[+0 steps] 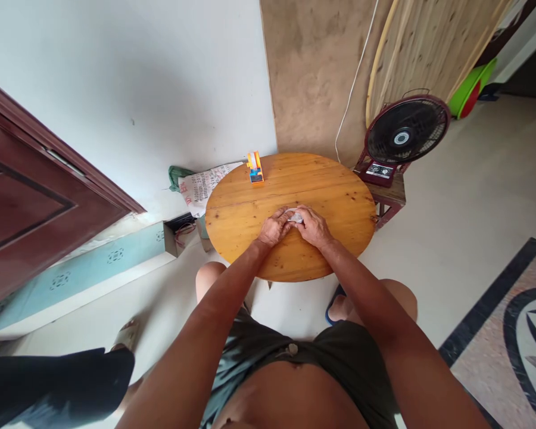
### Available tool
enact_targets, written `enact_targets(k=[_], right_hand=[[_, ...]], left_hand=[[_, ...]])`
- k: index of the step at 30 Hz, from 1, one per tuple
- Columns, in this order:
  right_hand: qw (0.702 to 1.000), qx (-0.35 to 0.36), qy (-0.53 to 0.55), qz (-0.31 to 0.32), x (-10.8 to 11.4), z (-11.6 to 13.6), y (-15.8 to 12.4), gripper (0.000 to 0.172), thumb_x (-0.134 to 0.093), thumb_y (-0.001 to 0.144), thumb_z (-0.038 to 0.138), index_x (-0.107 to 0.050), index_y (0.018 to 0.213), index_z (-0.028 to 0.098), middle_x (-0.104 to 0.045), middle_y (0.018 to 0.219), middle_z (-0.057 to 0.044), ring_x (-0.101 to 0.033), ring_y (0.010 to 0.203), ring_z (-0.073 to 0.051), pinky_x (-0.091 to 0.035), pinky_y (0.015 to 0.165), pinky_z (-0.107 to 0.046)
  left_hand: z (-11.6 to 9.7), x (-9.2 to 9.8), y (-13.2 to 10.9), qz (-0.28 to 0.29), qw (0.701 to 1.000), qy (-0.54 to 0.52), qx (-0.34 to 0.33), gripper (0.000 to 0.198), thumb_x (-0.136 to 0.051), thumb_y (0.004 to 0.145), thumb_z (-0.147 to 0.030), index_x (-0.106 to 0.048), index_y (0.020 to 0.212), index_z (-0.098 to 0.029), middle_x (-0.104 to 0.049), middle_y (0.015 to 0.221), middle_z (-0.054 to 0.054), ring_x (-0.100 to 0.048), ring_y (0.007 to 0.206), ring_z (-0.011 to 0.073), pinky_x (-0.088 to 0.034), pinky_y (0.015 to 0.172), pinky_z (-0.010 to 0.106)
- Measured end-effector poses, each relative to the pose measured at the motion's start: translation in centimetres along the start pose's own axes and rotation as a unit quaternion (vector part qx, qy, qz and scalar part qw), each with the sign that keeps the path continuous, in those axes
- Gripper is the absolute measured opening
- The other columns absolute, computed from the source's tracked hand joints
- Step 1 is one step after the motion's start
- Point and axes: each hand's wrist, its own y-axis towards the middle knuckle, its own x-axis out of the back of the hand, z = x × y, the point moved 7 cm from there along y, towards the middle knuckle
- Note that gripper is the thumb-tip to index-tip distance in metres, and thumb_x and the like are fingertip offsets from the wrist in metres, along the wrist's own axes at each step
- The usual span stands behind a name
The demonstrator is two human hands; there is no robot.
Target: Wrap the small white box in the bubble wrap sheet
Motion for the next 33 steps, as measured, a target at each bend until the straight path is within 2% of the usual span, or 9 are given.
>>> enact_targets(k=[6, 11, 15, 19, 23, 29, 33], right_hand=[[0.999, -0.037, 0.026, 0.008, 0.0, -0.5, 0.0, 0.064, -0.062, 0.084, 0.017, -0.046, 0.146, 0.019, -0.06, 0.14, -0.016, -0.058, 0.128, -0.031, -0.05, 0.108, -0.049], [0.996, -0.078, 0.044, 0.027, -0.2, -1.5, -0.1, 0.079, -0.067, 0.079, 0.018, -0.039, 0.153, 0.018, -0.06, 0.138, -0.017, -0.058, 0.127, -0.034, -0.049, 0.109, -0.053], [0.995, -0.08, 0.041, 0.053, -0.5, -1.5, -0.2, 0.086, -0.07, 0.077, 0.018, -0.035, 0.155, 0.018, -0.061, 0.137, -0.018, -0.057, 0.128, -0.035, -0.048, 0.109, -0.055], [0.994, -0.081, 0.033, 0.062, -0.5, -1.3, -0.3, 0.087, -0.07, 0.077, 0.019, -0.034, 0.156, 0.017, -0.061, 0.137, -0.018, -0.057, 0.127, -0.035, -0.048, 0.109, -0.055], [0.995, -0.075, 0.026, 0.061, -0.5, -1.2, -0.3, 0.081, -0.065, 0.078, 0.015, -0.037, 0.154, 0.016, -0.061, 0.137, -0.018, -0.057, 0.128, -0.035, -0.047, 0.11, -0.055], [0.996, -0.067, 0.041, 0.039, 0.0, -1.1, -0.2, 0.079, -0.066, 0.079, 0.018, -0.039, 0.153, 0.016, -0.057, 0.142, -0.018, -0.054, 0.132, -0.034, -0.047, 0.111, -0.053], [0.996, -0.055, 0.051, 0.043, 0.1, -1.0, -0.2, 0.076, -0.065, 0.079, 0.017, -0.043, 0.151, 0.02, -0.054, 0.145, -0.015, -0.05, 0.136, -0.033, -0.044, 0.114, -0.053]], left_hand=[[-0.1, 0.0, -0.1, 0.005, 1.0, -0.01, -0.002, 0.045, -0.051, 0.1, -0.041, -0.061, 0.135, -0.016, -0.055, 0.147, 0.018, -0.063, 0.126, 0.029, -0.054, 0.106, 0.041], [-0.1, 0.0, -0.2, 0.004, 1.0, -0.017, -0.012, 0.043, -0.051, 0.1, -0.04, -0.06, 0.136, -0.017, -0.055, 0.146, 0.017, -0.061, 0.128, 0.0284, -0.053, 0.107, 0.041], [-0.2, 0.2, -0.4, -0.002, 1.0, -0.025, -0.003, 0.055, -0.056, 0.097, -0.038, -0.046, 0.147, -0.017, -0.057, 0.142, 0.018, -0.062, 0.125, 0.0288, -0.054, 0.104, 0.042], [-0.6, 0.5, -0.5, -0.011, 0.999, -0.032, 0.013, 0.078, -0.065, 0.089, -0.039, -0.03, 0.156, -0.018, -0.053, 0.144, 0.019, -0.06, 0.126, 0.0326, -0.054, 0.104, 0.045], [-0.6, 0.7, -0.5, -0.029, 0.998, -0.054, 0.024, 0.093, -0.073, 0.081, -0.043, -0.026, 0.157, -0.018, -0.046, 0.148, 0.021, -0.057, 0.128, 0.0352, -0.053, 0.104, 0.048], [0.8, 0.5, -0.2, -0.048, 0.988, -0.142, 0.045, 0.102, -0.075, 0.078, -0.042, -0.019, 0.159, -0.016, -0.041, 0.15, 0.022, -0.056, 0.13, 0.0333, -0.05, 0.108, 0.05], [0.7, 0.1, 0.0, -0.009, 0.987, -0.158, 0.008, 0.098, -0.074, 0.074, -0.03, -0.023, 0.158, -0.016, -0.04, 0.153, 0.021, -0.048, 0.139, 0.0355, -0.043, 0.116, 0.053]])
